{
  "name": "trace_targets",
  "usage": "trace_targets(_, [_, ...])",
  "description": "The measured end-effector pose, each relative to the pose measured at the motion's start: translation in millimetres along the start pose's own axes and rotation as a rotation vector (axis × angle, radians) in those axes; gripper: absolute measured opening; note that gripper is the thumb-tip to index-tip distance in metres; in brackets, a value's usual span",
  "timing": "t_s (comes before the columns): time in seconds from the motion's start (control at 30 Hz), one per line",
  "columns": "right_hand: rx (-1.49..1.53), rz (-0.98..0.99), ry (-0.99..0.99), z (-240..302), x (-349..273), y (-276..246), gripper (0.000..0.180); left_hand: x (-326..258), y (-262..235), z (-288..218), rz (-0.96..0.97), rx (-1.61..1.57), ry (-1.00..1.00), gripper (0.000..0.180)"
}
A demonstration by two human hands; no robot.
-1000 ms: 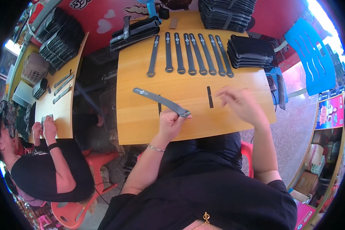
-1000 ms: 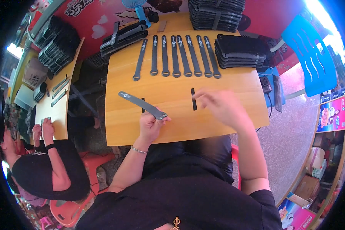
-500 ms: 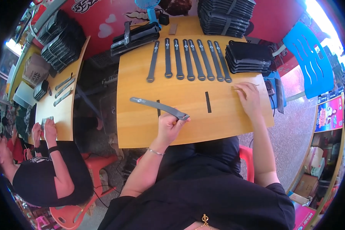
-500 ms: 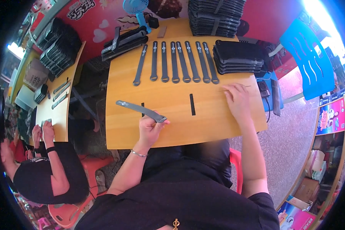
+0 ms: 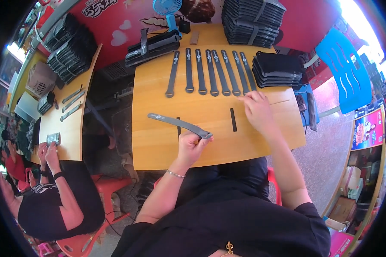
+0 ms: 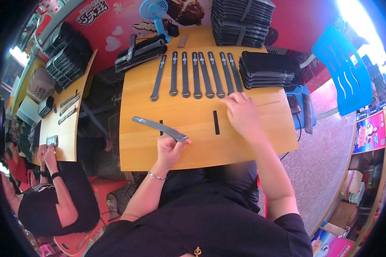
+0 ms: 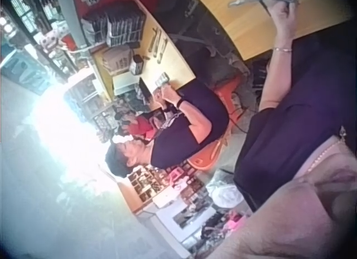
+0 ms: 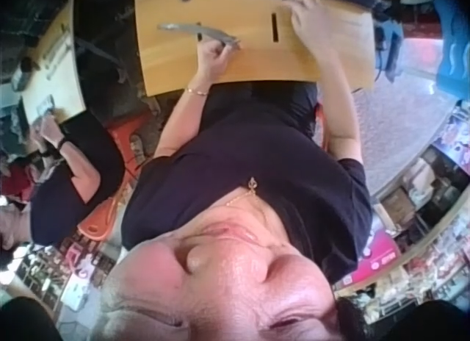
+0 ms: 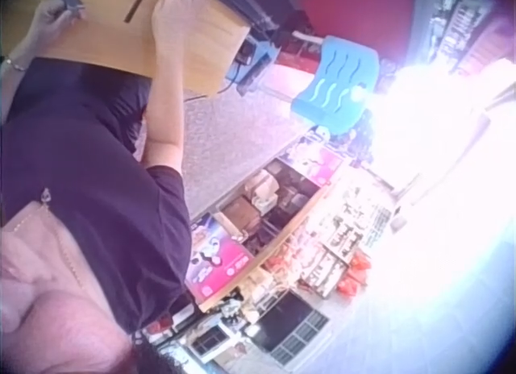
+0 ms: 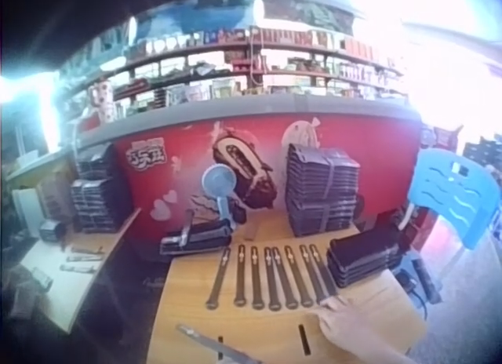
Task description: The person assembles hardware components and logo plates onto leather straps by hand, using a plastic jig to aid in the assembly process.
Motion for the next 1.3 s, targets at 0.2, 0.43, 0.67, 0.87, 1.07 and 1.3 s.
trace_targets(0.2, [-0.039, 0.111, -0.017, 4, 10, 23, 0.024, 3, -1, -3, -0.037, -0.034, 0.05, 0.008])
trace_targets(0.43, [0.072, 0.193, -0.025, 27, 37, 41, 0.026, 1, -2, -3, -0.038, -0.064, 0.057, 0.006])
trace_targets(0.67, [-0.003, 0.295, -0.011, 46, 51, 68, 0.027, 2, -4, -4, -0.031, -0.085, 0.042, 0.008])
trace_targets(0.87, [-0.008, 0.33, -0.039, 65, 64, 77, 0.031, 1, -7, -4, -0.031, -0.08, 0.008, 0.008])
trace_targets(1.07, [0.141, 0.337, -0.05, 83, 81, 80, 0.033, 6, -7, -5, -0.037, -0.135, -0.007, 0.009])
trace_targets(1.3, [0.743, 0.537, -0.216, 130, 52, 29, 0.031, 0, -12, -2, -0.058, 0.026, 0.069, 0.012])
Point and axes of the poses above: each hand's wrist, its own x-axis towards the middle knuckle, its own y-axis out of the palm, z = x × y, the point moved 6 cm from there along x, towards the middle knuckle, and after that the axes turned 12 degrees about x, right-handed, at the moved point
